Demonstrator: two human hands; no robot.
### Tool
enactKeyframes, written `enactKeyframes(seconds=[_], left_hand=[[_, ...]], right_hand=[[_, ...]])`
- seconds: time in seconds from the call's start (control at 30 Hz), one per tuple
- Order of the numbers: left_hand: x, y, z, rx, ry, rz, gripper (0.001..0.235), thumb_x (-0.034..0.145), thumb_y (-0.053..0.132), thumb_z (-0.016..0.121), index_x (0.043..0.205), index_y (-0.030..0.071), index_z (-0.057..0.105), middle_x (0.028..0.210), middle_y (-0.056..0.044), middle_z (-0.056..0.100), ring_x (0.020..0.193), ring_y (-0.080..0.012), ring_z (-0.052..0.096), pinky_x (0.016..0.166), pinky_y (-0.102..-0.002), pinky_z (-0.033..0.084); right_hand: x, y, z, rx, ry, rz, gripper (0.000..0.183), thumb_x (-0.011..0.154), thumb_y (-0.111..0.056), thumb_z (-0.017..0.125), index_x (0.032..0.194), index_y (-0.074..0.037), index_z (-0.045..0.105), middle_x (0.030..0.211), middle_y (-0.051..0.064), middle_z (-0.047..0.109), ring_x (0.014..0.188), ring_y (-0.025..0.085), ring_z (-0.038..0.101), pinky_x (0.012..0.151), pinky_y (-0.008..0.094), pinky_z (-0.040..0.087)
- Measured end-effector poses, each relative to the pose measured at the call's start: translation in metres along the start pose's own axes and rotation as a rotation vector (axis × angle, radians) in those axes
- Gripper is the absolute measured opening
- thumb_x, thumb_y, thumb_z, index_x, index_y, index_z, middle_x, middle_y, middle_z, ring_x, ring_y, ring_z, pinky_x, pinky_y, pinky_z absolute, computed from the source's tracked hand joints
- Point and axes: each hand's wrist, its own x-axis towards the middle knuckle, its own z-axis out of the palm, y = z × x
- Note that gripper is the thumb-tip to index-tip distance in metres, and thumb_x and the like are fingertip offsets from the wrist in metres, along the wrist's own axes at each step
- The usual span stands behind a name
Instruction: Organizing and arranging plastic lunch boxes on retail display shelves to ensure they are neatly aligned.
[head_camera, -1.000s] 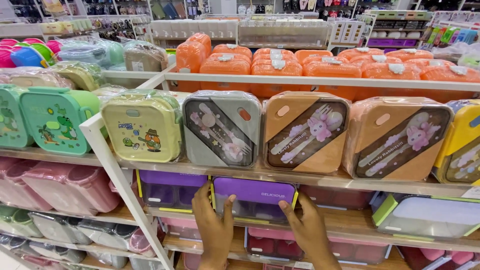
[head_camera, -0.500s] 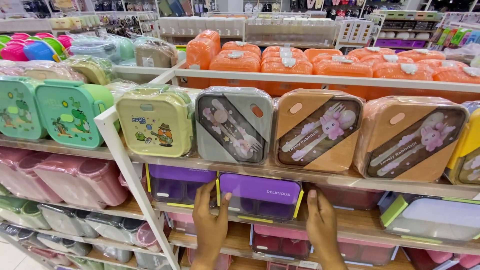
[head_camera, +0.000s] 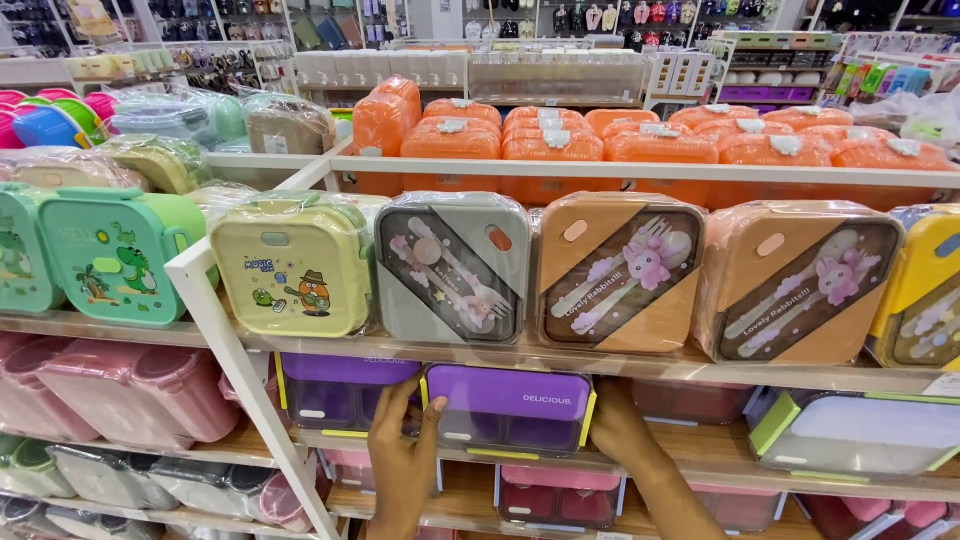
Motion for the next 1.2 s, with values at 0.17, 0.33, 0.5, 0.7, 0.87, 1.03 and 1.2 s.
enactKeyframes(seconds=[0.17, 0.33, 0.5, 0.7, 0.87, 1.03, 1.2], left_hand=[[-0.002, -0.009, 0.003, 0.024, 0.017, 0.023, 0.04, 0.089, 0.03, 0.072, 0.124, 0.009, 0.072, 0.104, -0.002, 0.068, 0.077, -0.0142, 0.06, 0.07, -0.028, 0.054], [-0.004, -0.005, 0.001, 0.028, 0.013, 0.031, 0.041, 0.091, 0.035, 0.069, 0.121, 0.007, 0.072, 0.105, -0.004, 0.067, 0.08, -0.0158, 0.061, 0.075, -0.03, 0.052], [-0.003, -0.004, 0.001, 0.038, 0.003, -0.011, 0.044, 0.091, 0.039, 0.068, 0.122, 0.008, 0.072, 0.107, -0.002, 0.065, 0.074, -0.0136, 0.057, 0.071, -0.028, 0.052], [0.016, -0.031, -0.019, 0.375, 0.064, 0.42, 0.039, 0.1, 0.03, 0.056, 0.129, 0.008, 0.069, 0.127, -0.012, 0.06, 0.117, -0.0308, 0.049, 0.1, -0.045, 0.04], [0.043, -0.036, -0.035, 0.742, 0.016, 0.572, 0.033, 0.102, 0.029, 0.05, 0.123, 0.007, 0.064, 0.126, -0.016, 0.058, 0.118, -0.0376, 0.048, 0.098, -0.052, 0.038], [0.056, -0.039, -0.031, 0.876, 0.108, 0.472, 0.049, 0.099, 0.048, 0.048, 0.125, 0.013, 0.069, 0.13, -0.025, 0.061, 0.131, -0.0469, 0.047, 0.12, -0.069, 0.019], [0.051, -0.037, -0.026, 0.834, 0.203, 0.526, 0.05, 0.097, 0.049, 0.055, 0.117, 0.006, 0.069, 0.129, -0.026, 0.059, 0.133, -0.0468, 0.046, 0.124, -0.066, 0.014]], right_hand=[[0.0, 0.014, 0.002, 0.011, 0.019, 0.106, 0.022, 0.087, -0.022, 0.068, 0.101, -0.011, 0.081, 0.103, 0.007, 0.084, 0.092, 0.019, 0.078, 0.084, 0.033, 0.061], [0.001, 0.023, 0.006, 0.05, 0.056, 0.101, 0.023, 0.084, -0.017, 0.069, 0.103, -0.01, 0.08, 0.108, 0.009, 0.083, 0.097, 0.019, 0.077, 0.091, 0.034, 0.06], [-0.044, -0.02, -0.009, 0.246, 0.133, 0.54, 0.047, 0.092, -0.047, 0.036, 0.11, -0.012, 0.061, 0.109, 0.012, 0.064, 0.101, 0.024, 0.058, 0.088, 0.04, 0.043], [-0.055, -0.052, 0.009, -0.03, 0.218, 0.539, 0.087, 0.068, -0.045, 0.089, 0.14, -0.011, 0.053, 0.142, 0.008, 0.061, 0.133, 0.024, 0.055, 0.114, 0.04, 0.043], [-0.061, -0.027, 0.021, 0.06, 0.33, 0.384, 0.049, 0.073, -0.03, 0.088, 0.114, -0.011, 0.07, 0.108, 0.004, 0.085, 0.1, 0.017, 0.079, 0.092, 0.032, 0.059], [-0.066, -0.02, 0.027, 0.101, 0.463, 0.387, 0.048, 0.076, -0.028, 0.086, 0.114, -0.008, 0.066, 0.095, 0.008, 0.083, 0.08, 0.018, 0.077, 0.079, 0.031, 0.06], [-0.067, -0.023, 0.026, 0.008, 0.55, 0.447, 0.049, 0.077, -0.036, 0.083, 0.114, -0.01, 0.066, 0.091, 0.007, 0.078, 0.081, 0.021, 0.072, 0.073, 0.034, 0.054]])
